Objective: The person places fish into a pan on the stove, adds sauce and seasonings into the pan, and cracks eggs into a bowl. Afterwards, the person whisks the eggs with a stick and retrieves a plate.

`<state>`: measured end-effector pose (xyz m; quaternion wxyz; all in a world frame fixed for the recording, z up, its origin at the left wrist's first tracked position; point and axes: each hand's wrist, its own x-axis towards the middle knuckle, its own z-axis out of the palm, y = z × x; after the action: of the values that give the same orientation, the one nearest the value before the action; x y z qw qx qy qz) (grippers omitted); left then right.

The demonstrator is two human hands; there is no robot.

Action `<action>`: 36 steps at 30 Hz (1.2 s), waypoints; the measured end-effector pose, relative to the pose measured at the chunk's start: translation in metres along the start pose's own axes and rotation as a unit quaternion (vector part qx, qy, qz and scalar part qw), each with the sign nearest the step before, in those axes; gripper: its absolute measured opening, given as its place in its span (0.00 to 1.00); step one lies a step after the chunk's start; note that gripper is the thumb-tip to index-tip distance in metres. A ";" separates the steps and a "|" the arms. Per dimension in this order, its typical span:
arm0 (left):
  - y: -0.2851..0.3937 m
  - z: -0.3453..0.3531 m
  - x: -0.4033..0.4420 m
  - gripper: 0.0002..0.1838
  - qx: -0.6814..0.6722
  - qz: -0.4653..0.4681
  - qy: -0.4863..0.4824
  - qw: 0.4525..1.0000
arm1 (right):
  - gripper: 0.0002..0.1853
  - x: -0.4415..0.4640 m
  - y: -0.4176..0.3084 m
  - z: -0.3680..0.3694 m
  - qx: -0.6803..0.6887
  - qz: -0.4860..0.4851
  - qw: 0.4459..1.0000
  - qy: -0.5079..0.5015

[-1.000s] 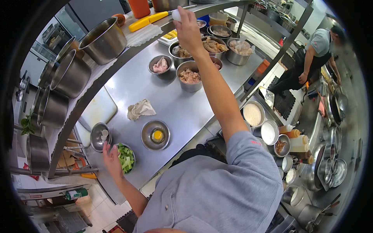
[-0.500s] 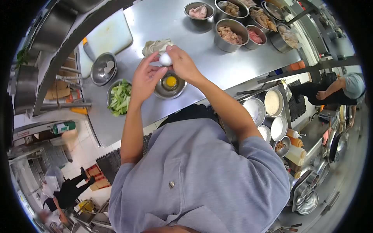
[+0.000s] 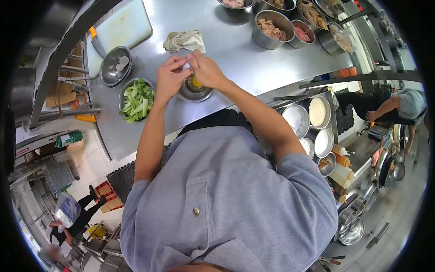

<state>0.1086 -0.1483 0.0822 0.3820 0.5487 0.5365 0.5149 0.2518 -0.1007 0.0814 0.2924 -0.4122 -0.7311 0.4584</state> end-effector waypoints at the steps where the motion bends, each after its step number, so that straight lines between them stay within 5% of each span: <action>1: -0.003 0.001 0.000 0.17 -0.031 -0.010 -0.001 0.999 | 0.21 0.001 0.001 -0.001 -0.003 -0.010 1.000 -0.004; 11: -0.021 -0.008 0.004 0.17 -0.048 -0.025 -0.041 0.998 | 0.19 0.000 0.020 -0.008 -0.012 -0.068 0.996 -0.053; 14: -0.007 -0.016 0.003 0.18 0.074 -0.026 -0.119 0.990 | 0.19 -0.001 0.017 -0.018 -0.073 -0.095 0.987 -0.110; 19: 0.033 -0.021 0.000 0.20 0.216 0.130 -0.115 0.961 | 0.24 0.001 -0.012 -0.038 -0.353 -0.215 0.906 -0.095; 23: 0.031 -0.018 -0.003 0.21 0.149 0.143 -0.064 0.976 | 0.27 -0.002 -0.026 -0.033 -0.335 -0.230 0.912 -0.057; 25: 0.026 -0.016 -0.004 0.21 0.106 0.077 -0.095 0.987 | 0.31 -0.002 -0.015 -0.020 -0.194 -0.077 0.976 -0.066; 32: 0.008 -0.050 -0.007 0.20 0.079 0.029 -0.105 0.991 | 0.37 -0.006 -0.018 0.018 -0.033 0.060 0.997 -0.027; 34: 0.014 -0.080 -0.007 0.21 0.033 -0.002 -0.020 0.999 | 0.36 -0.016 -0.028 0.023 0.006 0.073 0.997 0.022; 36: 0.032 -0.130 -0.001 0.22 0.168 -0.071 0.011 0.983 | 0.35 -0.036 -0.035 0.025 0.046 0.093 0.991 0.087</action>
<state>-0.0115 -0.1708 0.1362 0.3139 0.5599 0.6572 0.3951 0.2377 -0.1510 0.1010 0.3298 -0.5026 -0.6398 0.4787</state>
